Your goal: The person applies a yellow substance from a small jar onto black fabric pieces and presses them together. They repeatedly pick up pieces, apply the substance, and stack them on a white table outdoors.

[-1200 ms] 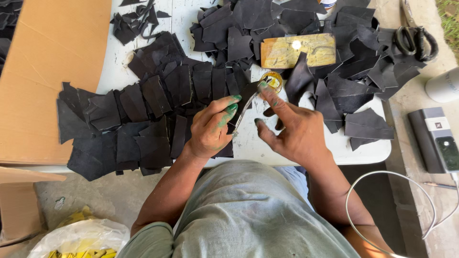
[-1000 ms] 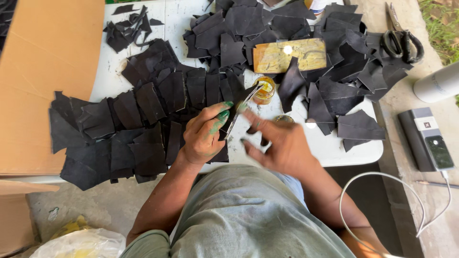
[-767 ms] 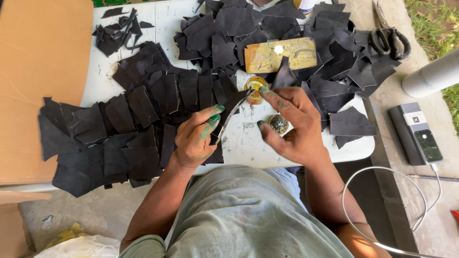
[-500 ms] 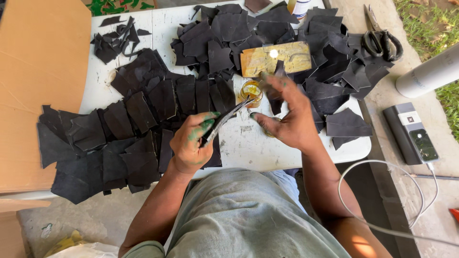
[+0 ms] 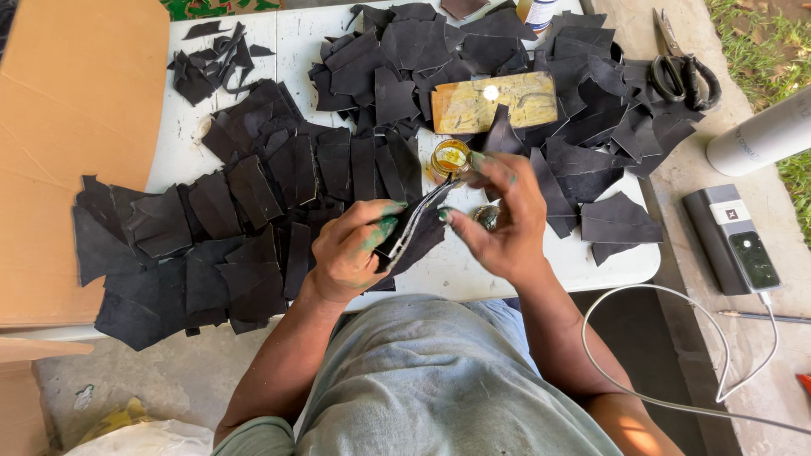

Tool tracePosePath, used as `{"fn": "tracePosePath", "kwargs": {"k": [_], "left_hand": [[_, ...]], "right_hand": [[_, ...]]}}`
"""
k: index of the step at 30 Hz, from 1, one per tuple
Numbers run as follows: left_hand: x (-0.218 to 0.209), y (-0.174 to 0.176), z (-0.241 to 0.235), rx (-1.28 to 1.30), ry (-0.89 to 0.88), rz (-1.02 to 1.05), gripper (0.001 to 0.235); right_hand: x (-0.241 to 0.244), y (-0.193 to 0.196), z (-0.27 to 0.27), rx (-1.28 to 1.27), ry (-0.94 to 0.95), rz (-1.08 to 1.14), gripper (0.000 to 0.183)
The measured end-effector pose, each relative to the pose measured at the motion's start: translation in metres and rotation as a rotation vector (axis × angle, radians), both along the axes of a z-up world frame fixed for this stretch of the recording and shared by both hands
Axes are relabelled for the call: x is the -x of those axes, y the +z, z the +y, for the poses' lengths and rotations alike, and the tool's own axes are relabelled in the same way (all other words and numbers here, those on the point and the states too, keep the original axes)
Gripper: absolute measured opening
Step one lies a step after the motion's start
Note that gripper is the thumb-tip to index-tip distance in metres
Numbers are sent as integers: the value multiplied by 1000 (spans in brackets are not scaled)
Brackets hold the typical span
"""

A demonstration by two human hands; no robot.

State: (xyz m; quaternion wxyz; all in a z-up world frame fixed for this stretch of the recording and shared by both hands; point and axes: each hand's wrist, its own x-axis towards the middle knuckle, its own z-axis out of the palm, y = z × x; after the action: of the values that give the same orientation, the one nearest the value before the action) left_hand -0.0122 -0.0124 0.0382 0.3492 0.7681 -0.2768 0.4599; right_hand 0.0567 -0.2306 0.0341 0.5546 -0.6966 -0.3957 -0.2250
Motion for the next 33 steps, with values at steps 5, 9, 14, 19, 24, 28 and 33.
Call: {"fn": "tracePosePath", "kwargs": {"k": [5,9,14,19,24,28,33], "left_hand": [[-1,-5,3,-6,-17,-6,22],[-1,-8,3,-25,-12,0,23],[-3,-7,6,-37,4,4,23],[1,-9,6,-56,-11,-6,22],[0,-7,6,-50,-10,3,20],[-2,-7,1,7,52,33,24],[-2,-4,-1,22,97,69,26]], "right_hand": [[22,14,-8,272,-115,-177,53],[26,23,-10,266,-178,-51,58],[35,33,-7,250,75,-96,50],[26,35,-14,290,-29,-20,58],[13,39,-16,375,-118,-121,58],[25,40,-14,519,-238,-249,56],[36,43,-7,480,-135,-231,55]]}}
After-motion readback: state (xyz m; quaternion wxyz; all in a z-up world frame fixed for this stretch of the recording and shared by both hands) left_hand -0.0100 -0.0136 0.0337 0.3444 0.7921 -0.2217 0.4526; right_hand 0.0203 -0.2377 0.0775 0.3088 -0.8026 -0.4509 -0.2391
